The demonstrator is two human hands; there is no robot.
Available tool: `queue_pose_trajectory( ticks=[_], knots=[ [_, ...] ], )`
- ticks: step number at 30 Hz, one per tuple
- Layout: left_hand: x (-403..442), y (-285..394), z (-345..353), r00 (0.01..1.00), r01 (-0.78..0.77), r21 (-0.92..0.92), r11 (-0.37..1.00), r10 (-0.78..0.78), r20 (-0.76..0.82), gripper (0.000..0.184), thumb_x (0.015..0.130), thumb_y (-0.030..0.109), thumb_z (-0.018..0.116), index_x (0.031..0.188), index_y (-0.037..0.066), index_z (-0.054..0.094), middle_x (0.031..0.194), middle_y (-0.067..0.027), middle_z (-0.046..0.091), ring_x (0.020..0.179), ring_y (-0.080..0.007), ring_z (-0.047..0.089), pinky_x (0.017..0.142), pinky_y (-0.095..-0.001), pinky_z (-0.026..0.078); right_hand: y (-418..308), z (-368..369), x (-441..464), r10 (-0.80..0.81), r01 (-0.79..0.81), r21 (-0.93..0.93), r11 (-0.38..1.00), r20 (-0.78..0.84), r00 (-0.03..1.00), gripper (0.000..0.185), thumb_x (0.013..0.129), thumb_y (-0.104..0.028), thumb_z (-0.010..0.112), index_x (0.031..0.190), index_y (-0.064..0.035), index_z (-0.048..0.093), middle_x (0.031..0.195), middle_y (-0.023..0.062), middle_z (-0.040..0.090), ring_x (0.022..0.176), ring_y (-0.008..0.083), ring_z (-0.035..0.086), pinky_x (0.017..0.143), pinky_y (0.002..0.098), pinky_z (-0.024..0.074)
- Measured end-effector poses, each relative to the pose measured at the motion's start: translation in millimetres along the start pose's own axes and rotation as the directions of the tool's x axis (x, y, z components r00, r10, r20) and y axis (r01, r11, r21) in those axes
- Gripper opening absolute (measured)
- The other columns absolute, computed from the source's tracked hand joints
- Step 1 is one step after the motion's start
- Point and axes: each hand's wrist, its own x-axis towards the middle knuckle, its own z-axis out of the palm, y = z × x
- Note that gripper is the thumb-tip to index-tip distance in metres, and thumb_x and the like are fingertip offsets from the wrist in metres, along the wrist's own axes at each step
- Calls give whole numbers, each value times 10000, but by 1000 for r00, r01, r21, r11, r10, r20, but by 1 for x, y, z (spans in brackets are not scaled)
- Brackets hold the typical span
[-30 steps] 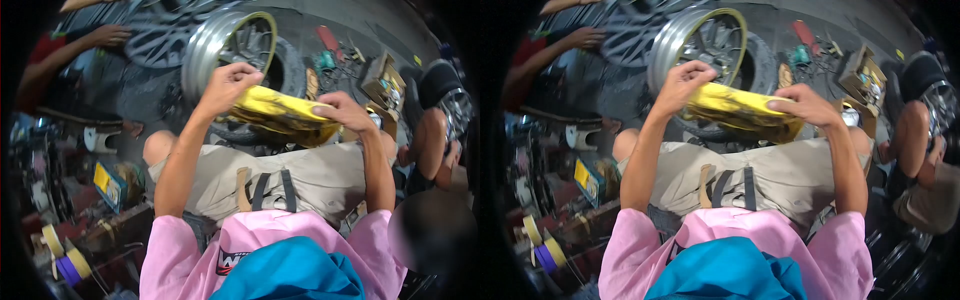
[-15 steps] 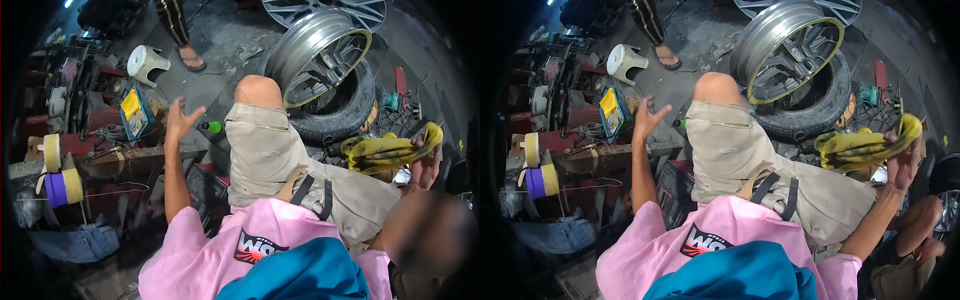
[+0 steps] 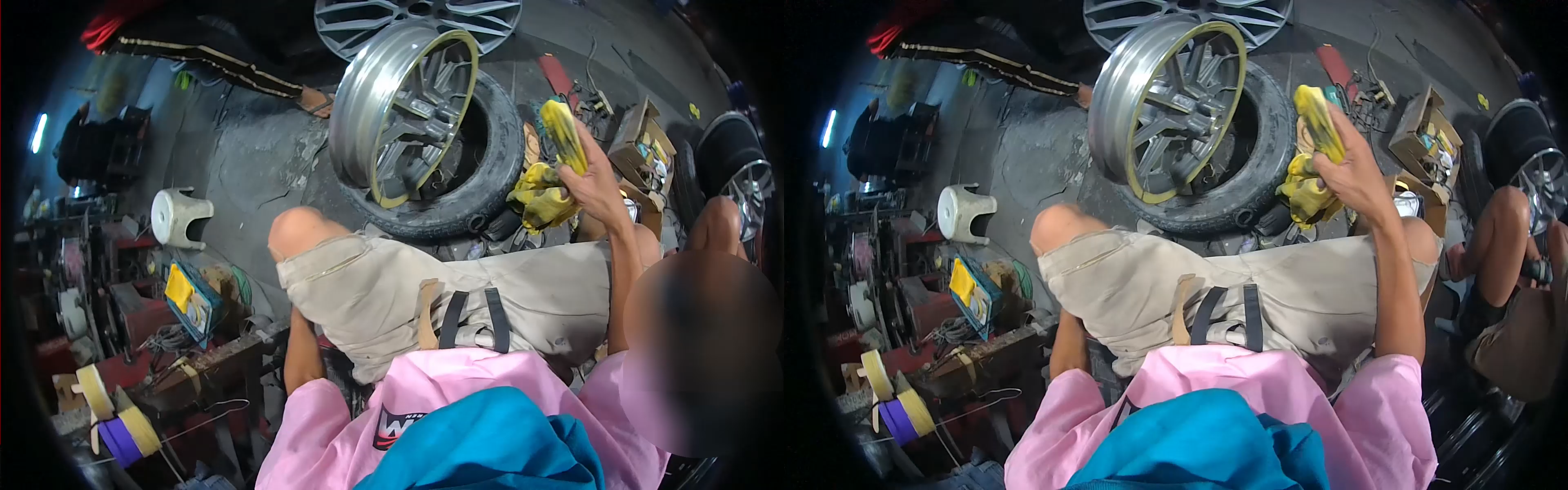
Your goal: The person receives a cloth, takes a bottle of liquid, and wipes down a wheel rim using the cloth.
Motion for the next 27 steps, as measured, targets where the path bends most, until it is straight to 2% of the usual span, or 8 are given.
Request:
queue_pose_trajectory(
  ticks=[6, 8, 11, 15, 17, 19, 23, 27],
  knots=[
    [42, 106, -64, 964, -50, -196, 979, 98, 245, 428, 957, 311, 787, 1238, 18, 649, 1005, -118, 726, 856, -196, 666, 767, -372, 547, -2, 12, 6, 5, 2, -70, 998, 90, 996, 524, 901, -7, 529, 1418, -52, 459, 1163, 74, 593, 750, 94, 575, 554, 263, 543],
    [53, 171, -88, 920, -210, -132, 969, 241, 308, 408, 969, 310, 774, 1225, 16, 653, 998, -118, 727, 858, -198, 664, 771, -372, 545, -3, 16, 8, 34, -32, -16, 999, 193, 981, 346, 910, -1, 504, 1254, -31, 492, 1043, 51, 547, 729, 94, 572, 542, 263, 563],
    [35, 294, -105, 803, -556, 133, 821, 488, 342, 317, 1004, 281, 733, 1171, 20, 662, 935, -120, 724, 827, -191, 642, 737, -370, 529, 2, 24, 9, 17, -24, 25, 999, 260, 966, 281, 935, 6, 477, 1213, -26, 496, 1011, 44, 525, 721, 97, 577, 530, 267, 556],
    [-4, 407, -103, 815, -464, 203, 862, 326, 479, 325, 1015, 283, 710, 1170, 2, 658, 943, -66, 704, 866, -162, 626, 796, -356, 515, -3, 31, 12, 43, -61, 38, 997, 364, 930, 210, 962, -2, 470, 1166, -22, 515, 927, 27, 513, 637, 95, 596, 556, 286, 549],
    [-20, 431, -84, 648, -698, 175, 695, 508, 568, 364, 994, 326, 734, 1129, -7, 675, 924, -89, 707, 853, -173, 642, 789, -357, 519, -3, 38, 13, 15, -30, 37, 999, 358, 934, 203, 966, -2, 470, 1160, -23, 522, 896, 22, 512, 622, 94, 607, 575, 292, 554],
    [-39, 445, -58, 537, -783, 137, 607, 548, 642, 407, 978, 363, 749, 1097, -18, 674, 932, -136, 722, 853, -202, 668, 795, -370, 530, -1, 42, 15, -64, 51, 44, 998, 390, 918, 204, 968, 2, 465, 1161, -25, 524, 894, 23, 508, 622, 95, 603, 573, 291, 554],
    [-81, 465, 10, 383, -745, 14, 667, 411, 827, 505, 999, 426, 714, 1083, -64, 622, 918, -229, 717, 832, -304, 705, 790, -427, 537, -12, 49, 19, -6, -13, 42, 999, 420, 908, 203, 971, -5, 468, 1161, -48, 525, 885, 26, 501, 615, 102, 596, 564, 295, 552],
    [-99, 475, 66, 247, -790, -95, 606, 456, 855, 585, 1030, 495, 631, 1132, -78, 567, 862, -290, 666, 823, -455, 668, 780, -516, 502, -15, 52, 34, 37, -30, -23, 999, 427, 904, 178, 974, -66, 476, 1139, -42, 538, 825, 19, 519, 589, 105, 592, 543, 291, 532]
  ],
)
